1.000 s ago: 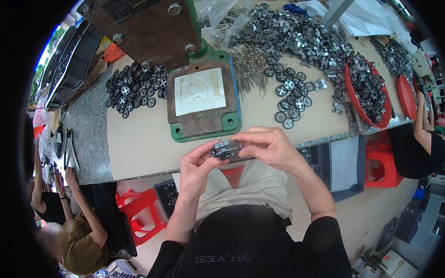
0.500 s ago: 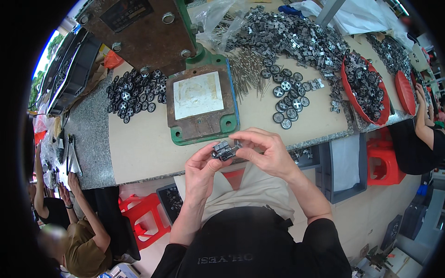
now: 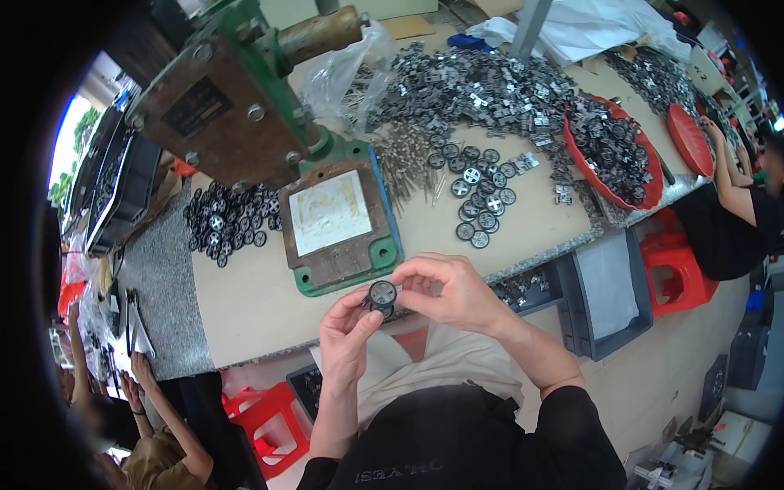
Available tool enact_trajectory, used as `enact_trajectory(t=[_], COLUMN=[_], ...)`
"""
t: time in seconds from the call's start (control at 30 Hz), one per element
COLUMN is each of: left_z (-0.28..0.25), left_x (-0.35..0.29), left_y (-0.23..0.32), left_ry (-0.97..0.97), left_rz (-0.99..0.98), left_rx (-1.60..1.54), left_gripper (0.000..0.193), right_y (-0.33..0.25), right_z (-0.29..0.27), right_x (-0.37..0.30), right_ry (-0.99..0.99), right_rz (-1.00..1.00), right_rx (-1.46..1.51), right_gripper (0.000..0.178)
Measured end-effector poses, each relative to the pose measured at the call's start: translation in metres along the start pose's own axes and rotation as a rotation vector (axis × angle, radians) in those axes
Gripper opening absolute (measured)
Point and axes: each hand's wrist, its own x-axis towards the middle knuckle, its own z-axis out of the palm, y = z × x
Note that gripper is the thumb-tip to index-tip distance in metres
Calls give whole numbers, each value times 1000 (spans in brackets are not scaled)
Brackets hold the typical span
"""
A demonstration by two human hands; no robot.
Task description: Assembling small mechanical components using a hand press.
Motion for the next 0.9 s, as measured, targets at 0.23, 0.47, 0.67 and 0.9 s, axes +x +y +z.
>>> enact_trajectory(t=[0.23, 0.47, 0.67, 0.9], left_z=[-5, -6, -7, -34], left_x=[10, 22, 73, 121], left_y=[9, 28, 51, 51], left_ry=[40, 126, 262, 348], left_rz=[62, 193, 378, 516], left_rx=[227, 202, 479, 878], left_gripper=[30, 23, 18, 19], right_y=[-10, 20, 10, -3], right_z=[-33, -117, -105, -104], right_x=[48, 131, 133, 141], right_ry=[-250, 356, 257, 226], right_rz=[-26, -48, -71, -73], right_rx=[-296, -695, -743, -724], right_gripper=[23, 23, 20, 20])
